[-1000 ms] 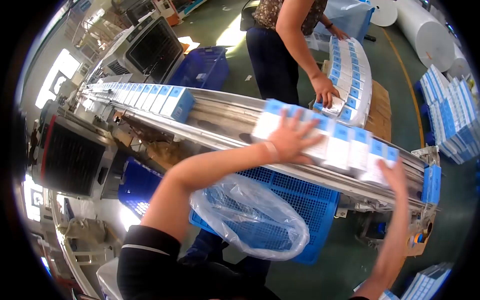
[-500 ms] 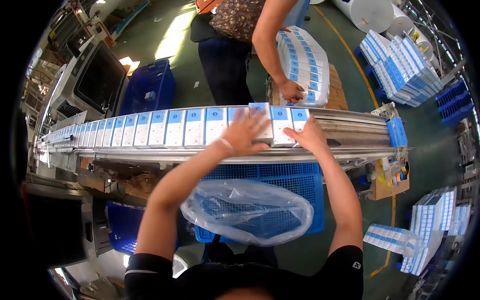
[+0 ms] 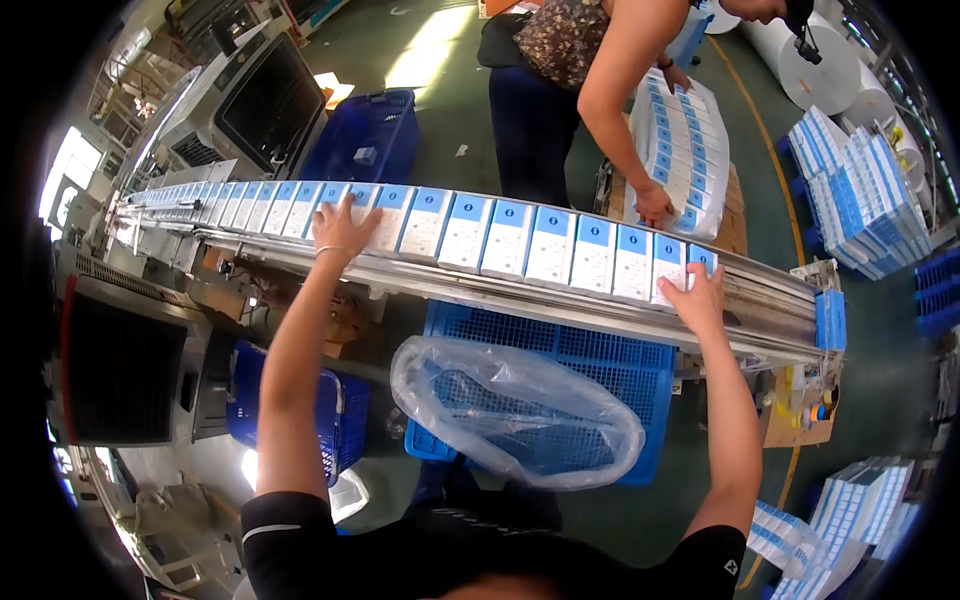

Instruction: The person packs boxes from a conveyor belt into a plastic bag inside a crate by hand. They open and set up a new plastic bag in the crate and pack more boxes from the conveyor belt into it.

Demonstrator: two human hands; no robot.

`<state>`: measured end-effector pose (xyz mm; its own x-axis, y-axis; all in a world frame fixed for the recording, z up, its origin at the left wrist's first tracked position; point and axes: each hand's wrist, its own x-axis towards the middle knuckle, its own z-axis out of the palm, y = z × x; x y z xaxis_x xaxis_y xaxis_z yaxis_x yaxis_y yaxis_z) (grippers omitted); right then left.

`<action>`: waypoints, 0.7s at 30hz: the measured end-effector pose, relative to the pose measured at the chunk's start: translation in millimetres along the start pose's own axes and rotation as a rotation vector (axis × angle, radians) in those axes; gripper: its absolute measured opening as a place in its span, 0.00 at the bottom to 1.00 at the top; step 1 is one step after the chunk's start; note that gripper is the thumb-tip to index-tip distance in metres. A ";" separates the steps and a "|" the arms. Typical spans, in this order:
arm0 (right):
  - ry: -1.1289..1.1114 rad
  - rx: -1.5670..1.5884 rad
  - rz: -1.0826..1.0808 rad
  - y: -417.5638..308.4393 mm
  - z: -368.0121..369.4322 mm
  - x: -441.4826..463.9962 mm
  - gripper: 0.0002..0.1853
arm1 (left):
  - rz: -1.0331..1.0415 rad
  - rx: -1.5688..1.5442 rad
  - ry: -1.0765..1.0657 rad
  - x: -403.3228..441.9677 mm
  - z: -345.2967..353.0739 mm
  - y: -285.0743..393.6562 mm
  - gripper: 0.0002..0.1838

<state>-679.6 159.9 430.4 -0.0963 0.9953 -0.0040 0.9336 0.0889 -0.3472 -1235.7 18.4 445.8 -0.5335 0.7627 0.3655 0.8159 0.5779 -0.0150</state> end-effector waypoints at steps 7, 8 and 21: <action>-0.339 -0.120 0.141 10.2 -19.7 25.6 0.54 | 0.042 -0.078 -0.516 -3.8 -36.6 47.3 0.33; -0.369 -0.113 0.155 13.6 -21.0 31.5 0.55 | 0.030 -0.124 -0.580 0.7 -38.9 51.6 0.39; -0.162 -0.023 0.200 43.5 -16.0 23.0 0.46 | -0.094 -0.232 -0.526 -20.7 6.5 127.8 0.51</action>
<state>-635.7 187.3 430.2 0.0388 0.9745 -0.2212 0.9469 -0.1065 -0.3033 -1121.8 78.3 430.3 -0.5966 0.7870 -0.1569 0.7554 0.6168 0.2211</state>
